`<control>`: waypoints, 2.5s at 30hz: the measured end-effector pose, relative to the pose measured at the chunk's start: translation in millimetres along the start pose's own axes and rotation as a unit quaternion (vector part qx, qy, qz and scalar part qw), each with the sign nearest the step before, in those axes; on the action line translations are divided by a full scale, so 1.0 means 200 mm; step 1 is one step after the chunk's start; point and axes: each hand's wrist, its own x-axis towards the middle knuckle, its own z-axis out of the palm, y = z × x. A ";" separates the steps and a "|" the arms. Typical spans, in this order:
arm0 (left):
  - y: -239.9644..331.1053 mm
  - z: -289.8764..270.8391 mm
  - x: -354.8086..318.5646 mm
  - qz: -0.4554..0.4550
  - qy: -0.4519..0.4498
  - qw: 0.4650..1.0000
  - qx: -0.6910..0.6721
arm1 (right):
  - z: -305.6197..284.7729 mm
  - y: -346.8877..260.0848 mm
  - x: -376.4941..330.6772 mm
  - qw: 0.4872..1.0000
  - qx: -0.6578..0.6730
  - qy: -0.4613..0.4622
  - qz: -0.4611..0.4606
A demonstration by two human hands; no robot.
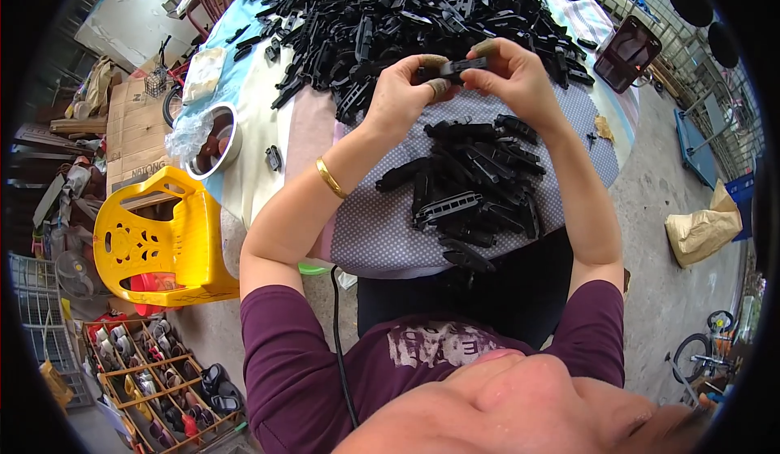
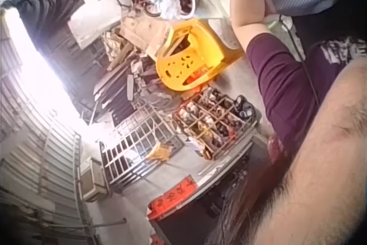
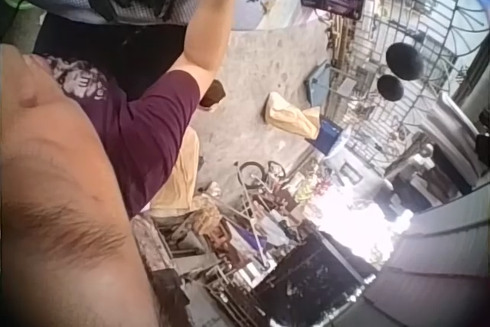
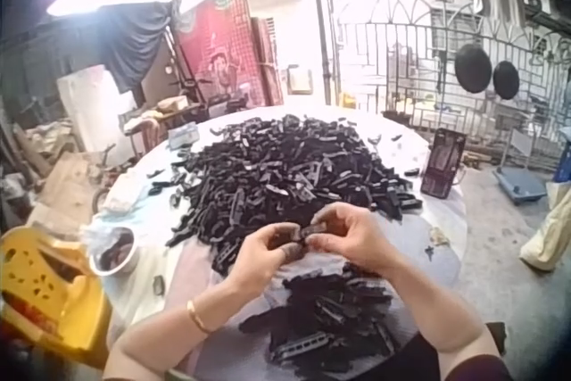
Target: Assembling and inspecting small black plastic components at a table.
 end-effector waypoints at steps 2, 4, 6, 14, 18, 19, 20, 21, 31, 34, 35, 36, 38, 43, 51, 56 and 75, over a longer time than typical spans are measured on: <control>-0.01 -0.01 0.00 0.001 -0.006 1.000 -0.004 | 0.02 0.03 0.00 0.998 -0.059 0.008 -0.017; -0.01 -0.01 0.00 0.002 -0.010 1.000 -0.007 | 0.03 0.05 0.00 0.986 -0.155 0.022 -0.051; -0.01 -0.03 0.01 -0.008 -0.027 1.000 0.001 | 0.01 0.04 0.00 0.976 -0.207 0.020 -0.067; 0.03 -0.03 0.01 0.046 -0.047 0.997 0.033 | 0.00 0.02 0.00 0.989 -0.140 -0.018 -0.045; 0.05 0.01 -0.03 0.132 -0.042 0.972 0.191 | -0.04 -0.02 0.00 0.987 -0.128 -0.089 0.044; 0.07 0.01 -0.04 0.132 -0.043 0.972 0.190 | -0.05 -0.01 0.00 0.987 -0.128 -0.088 0.045; 0.08 0.02 -0.04 0.149 -0.045 0.964 0.215 | -0.05 0.00 0.00 0.991 -0.103 -0.079 0.030; 0.10 0.01 -0.05 0.167 -0.045 0.955 0.241 | -0.05 0.00 0.00 0.994 -0.077 -0.070 0.014; 0.00 0.04 -0.05 0.139 -0.198 0.915 0.324 | -0.26 0.01 0.03 0.995 -0.073 0.039 0.048; 0.00 0.06 -0.06 0.048 -0.284 0.891 0.352 | -0.35 0.11 0.05 0.953 -0.297 0.046 0.046; -0.01 0.06 -0.04 0.048 -0.286 0.890 0.352 | -0.36 0.15 0.04 0.936 -0.349 0.034 0.012; -0.02 0.04 -0.02 0.030 -0.298 0.918 0.260 | -0.33 0.14 0.05 0.917 -0.397 0.019 -0.024; -0.08 0.02 0.00 0.036 -0.265 0.951 0.157 | -0.26 0.12 0.04 0.891 -0.454 0.007 -0.023; -0.07 0.01 0.15 0.252 -0.035 0.836 0.487 | -0.16 0.09 0.04 0.823 -0.567 -0.035 -0.011; -0.12 0.05 0.20 0.317 -0.046 0.676 0.663 | -0.22 0.13 0.06 0.946 -0.307 0.058 -0.089; -0.04 -0.07 0.16 0.069 -0.003 0.984 0.162 | -0.15 0.04 0.04 0.998 -0.055 -0.006 -0.005; 0.08 0.02 0.04 0.098 -0.059 0.973 0.198 | 0.02 0.02 -0.01 0.922 -0.337 0.080 -0.173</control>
